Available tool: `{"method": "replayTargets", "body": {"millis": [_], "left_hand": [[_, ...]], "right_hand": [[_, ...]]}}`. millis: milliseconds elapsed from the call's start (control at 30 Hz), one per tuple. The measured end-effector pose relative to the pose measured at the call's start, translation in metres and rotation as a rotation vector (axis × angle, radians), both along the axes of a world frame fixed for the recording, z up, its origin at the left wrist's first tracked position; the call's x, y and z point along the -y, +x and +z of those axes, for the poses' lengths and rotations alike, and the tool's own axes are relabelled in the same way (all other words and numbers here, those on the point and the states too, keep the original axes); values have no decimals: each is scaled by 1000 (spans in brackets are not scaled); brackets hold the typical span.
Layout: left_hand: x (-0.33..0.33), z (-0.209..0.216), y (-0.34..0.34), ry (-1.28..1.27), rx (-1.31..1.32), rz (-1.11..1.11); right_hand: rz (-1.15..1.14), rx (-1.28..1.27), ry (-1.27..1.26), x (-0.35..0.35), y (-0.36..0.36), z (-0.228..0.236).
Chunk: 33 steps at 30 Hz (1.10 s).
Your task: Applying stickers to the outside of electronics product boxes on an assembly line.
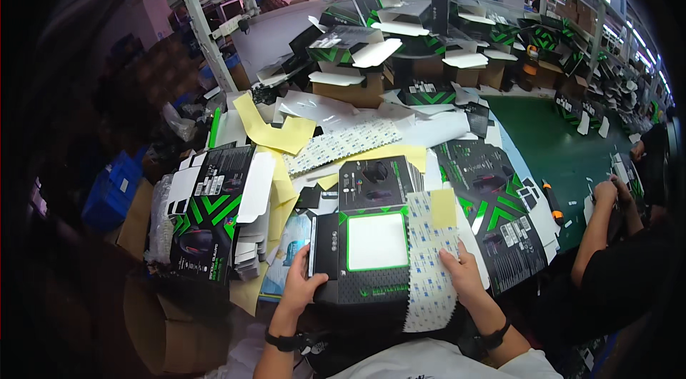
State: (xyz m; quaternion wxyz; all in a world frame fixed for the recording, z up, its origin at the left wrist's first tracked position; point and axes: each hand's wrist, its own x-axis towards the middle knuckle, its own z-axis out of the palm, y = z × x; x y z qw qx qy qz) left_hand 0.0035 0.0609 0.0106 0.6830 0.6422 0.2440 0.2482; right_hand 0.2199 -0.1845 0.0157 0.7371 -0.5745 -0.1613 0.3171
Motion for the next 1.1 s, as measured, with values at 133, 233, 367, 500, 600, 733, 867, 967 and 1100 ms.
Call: {"method": "replayTargets", "body": {"millis": [133, 233, 367, 500, 600, 733, 867, 967, 1100], "left_hand": [[7, 7, 2, -35, -83, 56], [22, -7, -16, 117, -117, 128], [69, -13, -66, -245, -35, 297], [90, -31, -84, -743, -153, 264], [74, -64, -84, -584, -274, 138], [80, -61, -87, -307, -279, 108], [110, -54, -84, -177, -204, 320], [117, -20, -82, -97, -85, 405], [102, 41, -72, -2, 167, 450]], "right_hand": [[19, 20, -17, 1, -13, -4], [-47, 23, -76, 18, -36, -4], [-69, 22, -186, 71, -67, -6], [-233, -112, -246, 97, -83, -36], [-46, -102, -271, 85, -72, -28], [141, 233, -437, 98, -70, -54], [25, 148, -208, 87, -85, -67], [-16, 132, -113, 79, -91, -36], [-62, 366, 10, 60, -65, 19]]}}
